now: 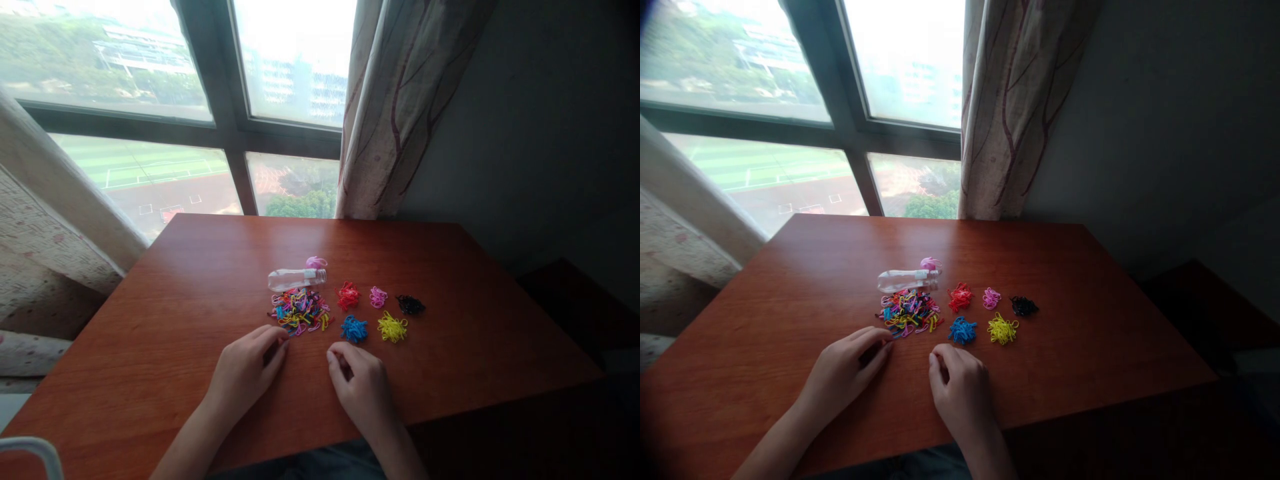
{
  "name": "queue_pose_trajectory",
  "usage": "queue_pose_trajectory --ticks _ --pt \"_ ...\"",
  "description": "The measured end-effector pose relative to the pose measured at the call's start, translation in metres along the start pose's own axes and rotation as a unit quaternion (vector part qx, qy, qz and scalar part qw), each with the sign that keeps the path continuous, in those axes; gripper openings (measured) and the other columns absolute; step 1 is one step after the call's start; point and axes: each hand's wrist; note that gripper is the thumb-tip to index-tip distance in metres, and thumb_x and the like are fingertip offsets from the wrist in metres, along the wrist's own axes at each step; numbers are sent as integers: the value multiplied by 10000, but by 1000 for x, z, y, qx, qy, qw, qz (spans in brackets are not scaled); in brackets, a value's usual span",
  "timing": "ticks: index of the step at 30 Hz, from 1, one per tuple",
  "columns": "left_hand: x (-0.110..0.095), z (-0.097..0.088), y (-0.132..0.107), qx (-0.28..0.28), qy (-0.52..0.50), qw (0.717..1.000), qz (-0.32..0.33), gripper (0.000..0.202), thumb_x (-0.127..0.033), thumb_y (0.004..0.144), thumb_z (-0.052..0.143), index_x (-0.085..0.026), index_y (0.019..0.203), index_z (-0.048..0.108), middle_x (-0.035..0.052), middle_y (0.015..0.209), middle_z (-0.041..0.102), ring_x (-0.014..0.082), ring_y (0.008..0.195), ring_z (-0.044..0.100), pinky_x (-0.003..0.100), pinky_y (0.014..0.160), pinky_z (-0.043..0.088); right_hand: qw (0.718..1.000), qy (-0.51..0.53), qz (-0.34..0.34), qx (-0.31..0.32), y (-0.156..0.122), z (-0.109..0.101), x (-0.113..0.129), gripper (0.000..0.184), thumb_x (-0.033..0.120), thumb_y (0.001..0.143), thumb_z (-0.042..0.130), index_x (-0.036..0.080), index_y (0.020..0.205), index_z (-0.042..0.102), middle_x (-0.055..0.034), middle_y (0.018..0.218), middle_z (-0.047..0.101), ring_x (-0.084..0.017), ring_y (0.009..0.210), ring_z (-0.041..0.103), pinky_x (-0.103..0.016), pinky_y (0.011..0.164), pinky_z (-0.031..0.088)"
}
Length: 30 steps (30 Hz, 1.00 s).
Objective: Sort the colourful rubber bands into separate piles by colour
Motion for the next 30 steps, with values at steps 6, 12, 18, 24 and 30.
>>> queue_pose_trajectory --ticks 6,12,18,24,30 --pt "2 1 0 -32 36 998 -38 198 -353 923 497 -246 965 659 5 915 728 176 779 691 253 639 474 999 -34 -22 35 8 7 9 169 197 925 493 225 811 614 12 696 641 -145 656 592 -241 632 328" --pt "0 2 2 -30 54 998 -32 202 -378 920 509 -261 987 660 -14 952 736 178 814 704 258 662 482 998 -36 -32 42 7 7 7 162 168 922 487 223 845 619 2 754 663 -152 718 609 -241 673 351" --pt "-1 2 2 -29 74 997 -14 195 -354 929 493 -262 967 661 -16 911 741 165 762 701 241 614 464 997 -49 -44 40 7 6 8 163 158 919 493 219 853 629 2 755 667 -149 715 618 -235 677 375" --pt "2 0 0 -30 44 999 -7 161 -334 915 521 -255 942 659 -12 889 725 170 767 690 246 642 477 998 -38 -40 41 6 5 10 176 161 927 478 220 853 627 -2 766 665 -155 725 609 -248 679 375" --pt "3 -3 0 -33 -40 999 4 132 -271 908 528 -222 926 649 -5 798 684 142 693 632 233 653 473 997 -49 -41 52 4 5 12 164 150 919 477 224 843 602 3 775 647 -163 739 588 -261 675 354"
Point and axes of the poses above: each hand's wrist, its own y-axis towards the middle knuckle, its own z-axis out of the palm, x = y × z
